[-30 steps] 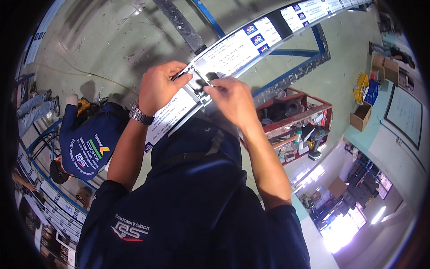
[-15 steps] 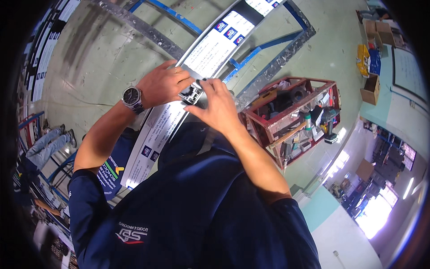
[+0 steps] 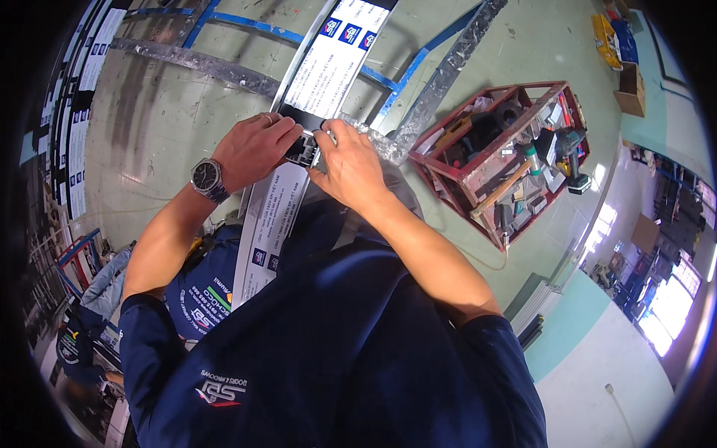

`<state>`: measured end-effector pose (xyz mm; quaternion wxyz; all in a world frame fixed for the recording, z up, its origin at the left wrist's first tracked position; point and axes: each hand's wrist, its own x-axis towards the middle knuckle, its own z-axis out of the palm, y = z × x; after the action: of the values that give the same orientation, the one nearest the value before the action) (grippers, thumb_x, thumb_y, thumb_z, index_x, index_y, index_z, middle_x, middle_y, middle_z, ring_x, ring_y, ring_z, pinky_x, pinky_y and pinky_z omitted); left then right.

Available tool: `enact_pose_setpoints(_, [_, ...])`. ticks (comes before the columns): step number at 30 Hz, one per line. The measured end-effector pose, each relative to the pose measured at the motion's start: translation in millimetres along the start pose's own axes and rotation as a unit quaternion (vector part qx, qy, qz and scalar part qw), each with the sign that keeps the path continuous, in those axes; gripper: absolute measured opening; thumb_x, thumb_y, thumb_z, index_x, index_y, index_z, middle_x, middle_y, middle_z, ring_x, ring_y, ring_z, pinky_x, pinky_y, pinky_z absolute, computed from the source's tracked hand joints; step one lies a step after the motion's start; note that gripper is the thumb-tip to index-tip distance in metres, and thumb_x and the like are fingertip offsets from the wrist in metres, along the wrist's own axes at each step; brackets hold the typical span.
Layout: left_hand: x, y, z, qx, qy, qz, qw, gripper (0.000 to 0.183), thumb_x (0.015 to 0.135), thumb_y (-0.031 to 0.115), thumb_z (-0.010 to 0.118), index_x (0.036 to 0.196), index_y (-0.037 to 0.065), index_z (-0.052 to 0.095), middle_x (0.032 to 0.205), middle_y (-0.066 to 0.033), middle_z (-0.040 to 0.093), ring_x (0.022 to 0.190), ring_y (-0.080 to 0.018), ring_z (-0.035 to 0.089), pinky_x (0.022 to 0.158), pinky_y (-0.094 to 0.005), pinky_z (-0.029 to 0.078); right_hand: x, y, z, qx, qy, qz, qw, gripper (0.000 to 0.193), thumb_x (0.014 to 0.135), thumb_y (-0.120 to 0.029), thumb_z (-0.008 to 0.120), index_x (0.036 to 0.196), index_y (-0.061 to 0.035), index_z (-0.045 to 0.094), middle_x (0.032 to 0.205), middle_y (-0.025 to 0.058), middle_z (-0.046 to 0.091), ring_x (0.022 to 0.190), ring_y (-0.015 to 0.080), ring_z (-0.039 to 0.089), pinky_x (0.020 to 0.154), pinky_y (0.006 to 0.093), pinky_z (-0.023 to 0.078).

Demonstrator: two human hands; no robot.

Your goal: The person attaches components to long metal frames by securing screws and fasteners with a manual screwdriver and tapping rubber seals into place with a rubber mallet.

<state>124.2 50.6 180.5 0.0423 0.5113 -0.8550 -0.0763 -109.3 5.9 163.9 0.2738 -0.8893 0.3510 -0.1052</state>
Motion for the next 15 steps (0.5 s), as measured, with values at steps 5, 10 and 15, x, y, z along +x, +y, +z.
enact_pose_setpoints(5, [1, 1, -3, -0.020, -0.016, -0.011, 1.000, 0.043, 0.082, 0.018, 0.077, 0.121, 0.008, 0.062, 0.109, -0.0064, 0.064, 0.106, -0.0268, 0.067, 0.092, -0.0402, 0.058, 0, -2, -1, 0.002, -0.015, 0.001, 1.000, 0.057, 0.081, -0.027, 0.086, 0.128, -0.0015, 0.066, 0.132, 0.0140, 0.058, 0.120, 0.0369, 0.062, 0.102, 0.0469, 0.052])
enact_pose_setpoints(10, [-3, 0, 2, -0.026, 0.032, 0.008, 0.999, 0.044, 0.083, 0.017, 0.078, 0.122, 0.009, 0.062, 0.111, -0.0059, 0.064, 0.109, -0.0263, 0.066, 0.099, -0.0403, 0.055, 3, -3, -1, 0.019, -0.025, 0.001, 1.000, 0.058, 0.082, -0.027, 0.085, 0.128, 0.0017, 0.065, 0.132, 0.0155, 0.057, 0.117, 0.0385, 0.063, 0.101, 0.0468, 0.054])
enact_pose_setpoints(15, [3, 2, -4, -0.035, -0.020, 0.000, 0.999, 0.041, 0.080, 0.015, 0.078, 0.117, 0.010, 0.062, 0.104, -0.0038, 0.063, 0.106, -0.0247, 0.066, 0.097, -0.0397, 0.054, 4, -2, 2, 0.023, -0.026, -0.009, 0.999, 0.058, 0.083, -0.026, 0.084, 0.128, 0.0042, 0.063, 0.132, 0.0165, 0.057, 0.118, 0.0387, 0.064, 0.102, 0.0456, 0.055])
